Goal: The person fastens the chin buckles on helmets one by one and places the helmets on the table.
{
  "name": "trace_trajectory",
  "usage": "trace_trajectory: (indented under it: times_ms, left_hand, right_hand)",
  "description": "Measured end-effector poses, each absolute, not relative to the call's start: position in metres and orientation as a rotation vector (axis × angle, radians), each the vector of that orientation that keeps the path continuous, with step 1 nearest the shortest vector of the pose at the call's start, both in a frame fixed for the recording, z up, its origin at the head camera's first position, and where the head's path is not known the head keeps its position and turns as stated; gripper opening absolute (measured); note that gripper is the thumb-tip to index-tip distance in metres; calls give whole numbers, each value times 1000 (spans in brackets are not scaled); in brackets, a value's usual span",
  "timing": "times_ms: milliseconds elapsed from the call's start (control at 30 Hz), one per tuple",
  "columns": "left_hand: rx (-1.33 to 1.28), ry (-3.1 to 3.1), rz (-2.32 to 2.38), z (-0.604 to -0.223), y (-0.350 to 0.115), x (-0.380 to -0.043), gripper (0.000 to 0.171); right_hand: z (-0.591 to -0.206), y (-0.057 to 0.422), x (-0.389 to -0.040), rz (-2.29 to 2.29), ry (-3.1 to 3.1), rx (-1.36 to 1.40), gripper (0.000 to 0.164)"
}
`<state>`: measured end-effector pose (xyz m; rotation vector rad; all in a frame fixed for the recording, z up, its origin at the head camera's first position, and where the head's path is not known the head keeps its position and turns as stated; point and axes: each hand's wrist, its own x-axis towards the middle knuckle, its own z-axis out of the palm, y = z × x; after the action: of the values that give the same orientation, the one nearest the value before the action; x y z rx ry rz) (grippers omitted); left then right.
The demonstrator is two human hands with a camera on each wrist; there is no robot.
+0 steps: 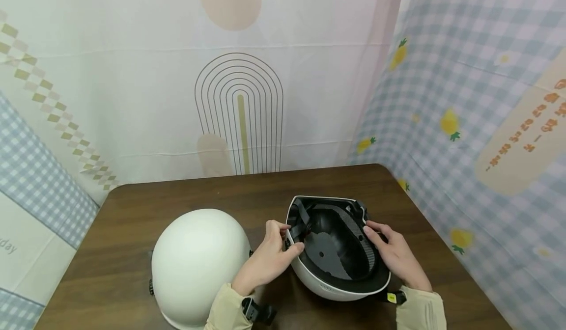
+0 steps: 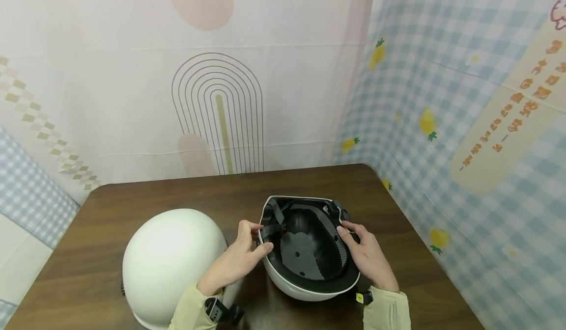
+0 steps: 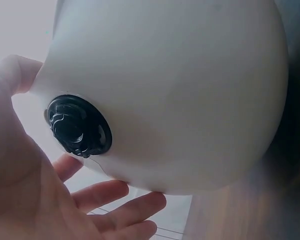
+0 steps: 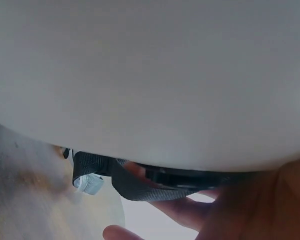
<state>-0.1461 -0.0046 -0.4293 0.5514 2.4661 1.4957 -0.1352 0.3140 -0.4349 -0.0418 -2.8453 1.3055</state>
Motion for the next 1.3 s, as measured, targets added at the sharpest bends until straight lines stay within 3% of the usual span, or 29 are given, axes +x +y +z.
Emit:
trace_trajectory:
  times_ms: [1033,1300]
  left_hand:
    - [515,2373,1578,-455,-5,-141,55]
    - [502,2385,1527,-455,-7,-139,55]
  right_hand:
    - [-430,321,-130,1282,-2832,-19,58]
    - [-422,323,-131,1316,-2926,-43,63]
